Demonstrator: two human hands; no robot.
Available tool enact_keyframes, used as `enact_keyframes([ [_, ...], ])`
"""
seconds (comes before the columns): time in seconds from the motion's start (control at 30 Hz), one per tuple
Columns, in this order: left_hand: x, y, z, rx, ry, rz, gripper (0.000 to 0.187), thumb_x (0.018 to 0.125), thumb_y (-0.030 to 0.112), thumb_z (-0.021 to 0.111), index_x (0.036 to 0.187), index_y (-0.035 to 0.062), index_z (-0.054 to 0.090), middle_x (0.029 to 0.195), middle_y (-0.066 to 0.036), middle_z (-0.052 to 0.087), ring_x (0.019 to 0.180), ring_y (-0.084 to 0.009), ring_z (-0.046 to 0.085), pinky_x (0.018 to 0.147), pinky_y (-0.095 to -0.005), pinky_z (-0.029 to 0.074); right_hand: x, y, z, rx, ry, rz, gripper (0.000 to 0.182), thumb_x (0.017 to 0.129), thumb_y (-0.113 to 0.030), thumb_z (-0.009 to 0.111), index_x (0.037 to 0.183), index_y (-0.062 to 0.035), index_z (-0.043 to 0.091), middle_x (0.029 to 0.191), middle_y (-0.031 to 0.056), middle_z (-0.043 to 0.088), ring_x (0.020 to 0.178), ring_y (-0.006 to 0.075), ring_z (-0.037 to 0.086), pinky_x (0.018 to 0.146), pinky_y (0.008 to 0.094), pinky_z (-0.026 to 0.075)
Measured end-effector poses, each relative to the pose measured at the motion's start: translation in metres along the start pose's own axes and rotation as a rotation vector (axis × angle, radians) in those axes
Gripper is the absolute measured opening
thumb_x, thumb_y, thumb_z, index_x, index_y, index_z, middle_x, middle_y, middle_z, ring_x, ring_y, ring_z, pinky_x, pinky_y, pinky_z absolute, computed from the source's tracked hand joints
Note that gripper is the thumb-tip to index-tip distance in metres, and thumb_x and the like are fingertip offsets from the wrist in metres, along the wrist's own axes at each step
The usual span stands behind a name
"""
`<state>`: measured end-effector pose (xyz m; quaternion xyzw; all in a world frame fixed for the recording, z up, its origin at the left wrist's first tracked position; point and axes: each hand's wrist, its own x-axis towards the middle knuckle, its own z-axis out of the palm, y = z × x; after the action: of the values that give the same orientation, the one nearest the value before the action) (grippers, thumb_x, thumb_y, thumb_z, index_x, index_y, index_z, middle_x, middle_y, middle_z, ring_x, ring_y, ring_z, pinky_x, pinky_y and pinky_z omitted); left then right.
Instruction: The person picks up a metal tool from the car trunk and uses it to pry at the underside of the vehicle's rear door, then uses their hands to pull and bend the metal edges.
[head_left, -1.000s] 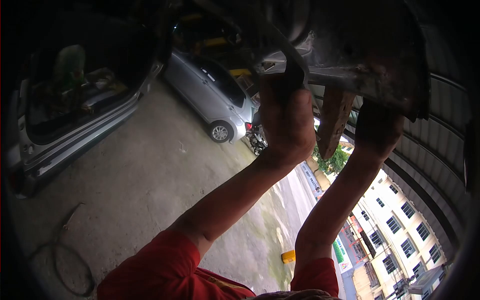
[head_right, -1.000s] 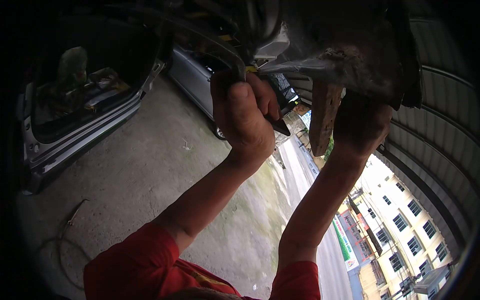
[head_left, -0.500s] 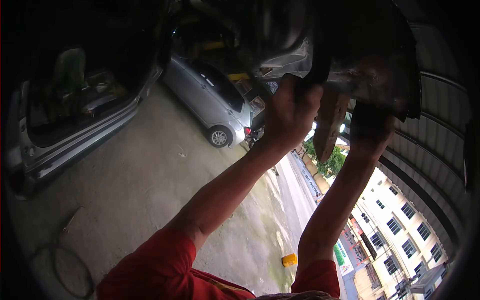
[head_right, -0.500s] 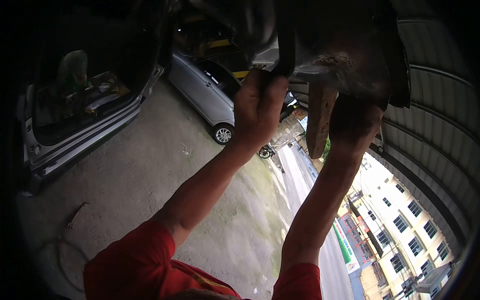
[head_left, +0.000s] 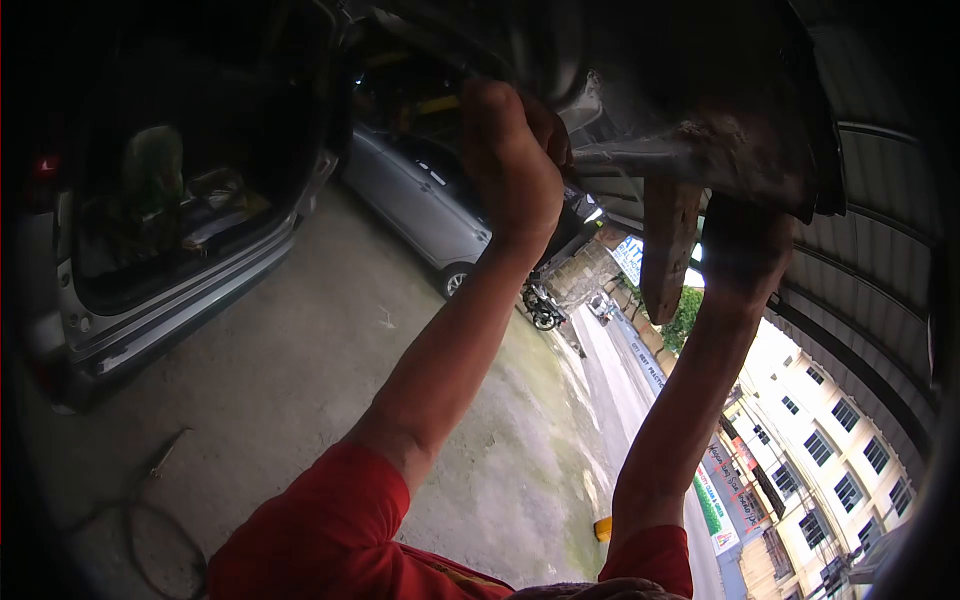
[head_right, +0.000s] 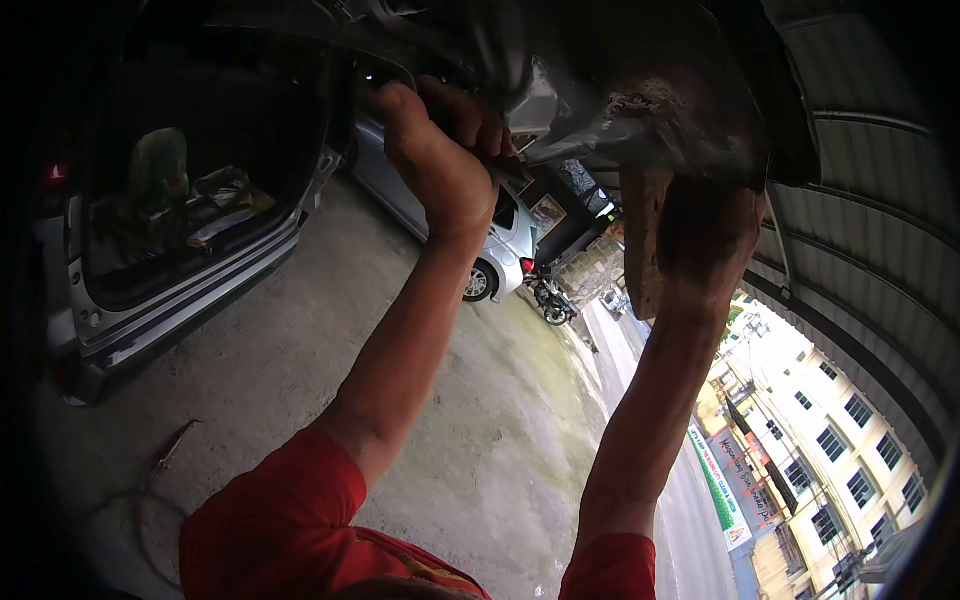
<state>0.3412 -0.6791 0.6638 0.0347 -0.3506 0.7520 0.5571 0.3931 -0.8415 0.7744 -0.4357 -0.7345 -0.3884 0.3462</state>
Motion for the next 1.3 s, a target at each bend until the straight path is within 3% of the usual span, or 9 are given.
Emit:
enact_keyframes([
  [0.17,0.014,-0.029,-0.019,0.693,-0.283,0.036,0.040,0.091,0.042,0.061,0.092,0.0021,0.057,0.069,-0.009,0.056,0.069,-0.0216,0.059,0.064,-0.0324,0.044,0.004,-0.007,0.016,0.484,0.102,0.084,0.055,0.099,-0.034,0.045,0.141,0.0000,0.038,0.142,0.0140,0.044,0.132,0.0272,0.042,0.112,0.0432,0.030],
  [0.23,0.013,-0.002,-0.009,0.179,-0.124,-0.127,0.050,0.094,0.055,0.045,0.066,0.0135,0.040,0.052,0.002,0.033,0.047,-0.0102,0.037,0.046,-0.0283,0.034,0.003,-0.010,0.019,0.488,0.105,0.106,0.055,0.099,-0.035,0.045,0.141,-0.0006,0.037,0.142,0.0139,0.044,0.132,0.0269,0.041,0.112,0.0429,0.030],
  [0.4,0.036,-0.030,-0.006,0.480,-0.133,0.332,0.044,0.094,0.044,0.049,0.078,0.0035,0.053,0.059,-0.005,0.049,0.058,-0.0243,0.053,0.057,-0.0374,0.043,0.001,-0.011,0.021,0.807,0.084,0.231,0.055,0.100,-0.037,0.043,0.142,-0.0022,0.038,0.143,0.0138,0.044,0.132,0.0253,0.042,0.112,0.0413,0.029],
  [0.47,0.029,-0.024,-0.006,0.764,-0.327,0.385,0.034,0.092,0.037,0.056,0.086,0.0039,0.058,0.068,-0.013,0.060,0.067,-0.0283,0.061,0.062,-0.0370,0.046,0.004,0.011,0.011,-0.054,-0.033,0.049,0.053,0.101,-0.036,0.041,0.142,-0.0026,0.038,0.142,0.0131,0.045,0.131,0.0244,0.044,0.112,0.0400,0.030],
  [0.6,0.032,0.023,-0.007,0.042,-0.177,-0.041,0.039,0.097,0.039,0.049,0.076,0.0058,0.053,0.055,-0.005,0.045,0.051,-0.0174,0.048,0.053,-0.0388,0.040,0.008,0.000,0.018,-0.034,0.031,0.015,0.050,0.102,-0.033,0.040,0.141,-0.0024,0.039,0.141,0.0128,0.046,0.129,0.0243,0.046,0.112,0.0398,0.031],
  [0.73,0.040,-0.011,0.014,0.642,-0.309,0.573,0.034,0.094,0.036,0.054,0.090,0.0028,0.060,0.076,-0.014,0.062,0.073,-0.0292,0.061,0.069,-0.0389,0.047,0.003,0.008,0.015,0.135,0.059,0.043,0.047,0.102,-0.028,0.039,0.141,-0.0010,0.039,0.141,0.0127,0.046,0.129,0.0231,0.046,0.111,0.0382,0.033],
  [0.97,0.033,0.058,0.022,0.247,-0.113,0.256,0.049,0.098,0.047,0.037,0.066,0.0101,0.039,0.053,-0.001,0.040,0.044,-0.0125,0.037,0.044,-0.0305,0.035,0.002,0.015,0.005,0.015,0.066,0.073,0.046,0.102,-0.025,0.039,0.140,0.0019,0.038,0.141,0.0135,0.046,0.129,0.0222,0.046,0.111,0.0369,0.033],
  [1.1,0.046,-0.020,0.011,0.639,-0.238,0.695,0.041,0.098,0.041,0.045,0.071,0.0094,0.045,0.056,0.001,0.042,0.045,-0.0117,0.038,0.045,-0.0290,0.032,-0.002,0.024,0.000,-0.003,0.024,0.071,0.046,0.102,-0.024,0.039,0.139,0.0033,0.038,0.141,0.0141,0.046,0.129,0.0219,0.046,0.111,0.0364,0.034],
  [1.3,-0.018,0.054,-0.027,0.278,0.062,-0.330,0.045,0.096,0.046,0.037,0.064,0.0141,0.034,0.051,0.003,0.031,0.042,-0.0089,0.035,0.040,-0.0261,0.030,-0.002,0.021,0.013,0.364,0.062,0.105,0.045,0.102,-0.019,0.038,0.138,0.0069,0.038,0.140,0.0165,0.047,0.128,0.0229,0.046,0.110,0.0370,0.035],
])
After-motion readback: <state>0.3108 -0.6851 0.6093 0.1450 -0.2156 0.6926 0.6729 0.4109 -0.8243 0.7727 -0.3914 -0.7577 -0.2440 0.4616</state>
